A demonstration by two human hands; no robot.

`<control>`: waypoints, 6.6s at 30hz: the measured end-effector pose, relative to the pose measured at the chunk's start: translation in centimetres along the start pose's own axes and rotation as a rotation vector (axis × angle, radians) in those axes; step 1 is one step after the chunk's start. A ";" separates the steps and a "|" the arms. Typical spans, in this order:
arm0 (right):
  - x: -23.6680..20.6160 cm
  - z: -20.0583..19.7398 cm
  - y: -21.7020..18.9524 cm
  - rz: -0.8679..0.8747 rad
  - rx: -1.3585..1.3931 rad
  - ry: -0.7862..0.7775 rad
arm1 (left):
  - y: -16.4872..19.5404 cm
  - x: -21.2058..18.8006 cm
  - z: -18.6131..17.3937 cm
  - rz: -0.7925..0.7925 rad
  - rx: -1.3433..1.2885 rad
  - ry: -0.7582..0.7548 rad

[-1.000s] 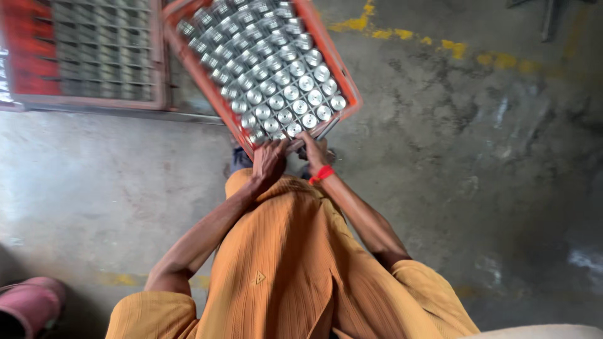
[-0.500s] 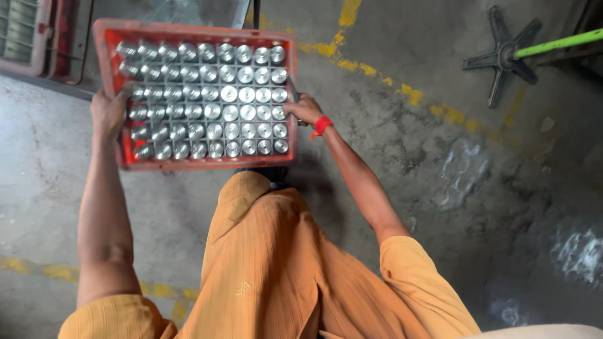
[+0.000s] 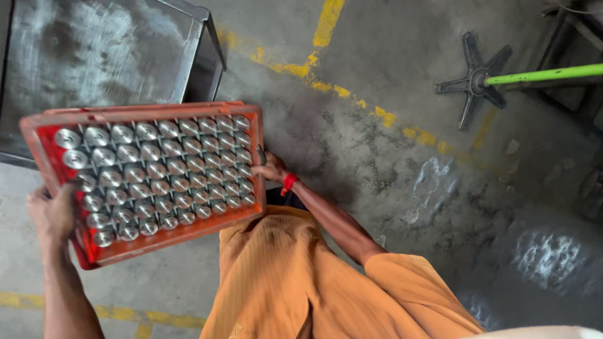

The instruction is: The person repeatedly picks up small metal caps from a red crate and places them into a gray grid tray. They continue this process, filling the tray with the caps.

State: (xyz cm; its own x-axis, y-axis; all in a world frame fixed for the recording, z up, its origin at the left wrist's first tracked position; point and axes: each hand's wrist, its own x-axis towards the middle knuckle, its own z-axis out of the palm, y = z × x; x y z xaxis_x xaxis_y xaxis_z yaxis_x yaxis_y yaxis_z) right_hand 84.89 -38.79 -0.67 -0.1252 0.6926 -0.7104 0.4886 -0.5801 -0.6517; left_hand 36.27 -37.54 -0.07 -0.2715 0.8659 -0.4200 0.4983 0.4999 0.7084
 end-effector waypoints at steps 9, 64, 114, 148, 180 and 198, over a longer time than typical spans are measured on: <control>-2.7 -4.0 18.2 0.302 0.109 0.105 | -0.3 -7.6 14.7 -0.026 0.028 -0.117; 2.8 -5.3 8.6 0.179 0.463 0.303 | 9.6 -2.9 32.0 0.149 0.190 -0.369; 11.8 22.8 -34.3 0.180 -0.192 0.914 | 5.6 27.3 -18.8 0.534 -0.104 -0.338; 16.7 37.9 -43.4 -0.660 0.438 0.387 | -13.9 27.4 -34.8 -0.034 -0.330 0.365; 76.0 80.3 -79.1 0.006 -0.081 0.462 | -40.6 71.6 -64.0 -0.372 -0.003 0.049; 70.2 83.9 -73.2 0.197 0.684 0.367 | -29.8 82.7 -59.9 0.237 0.206 0.187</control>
State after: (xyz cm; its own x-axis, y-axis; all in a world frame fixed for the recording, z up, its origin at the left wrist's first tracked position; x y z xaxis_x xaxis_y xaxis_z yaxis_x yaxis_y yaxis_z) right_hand -32.13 16.36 -25.13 0.2589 0.5776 -0.7742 -0.1808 -0.7584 -0.6262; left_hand -50.37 20.19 -21.92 -0.2654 0.9548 -0.1335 0.7157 0.2879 0.6363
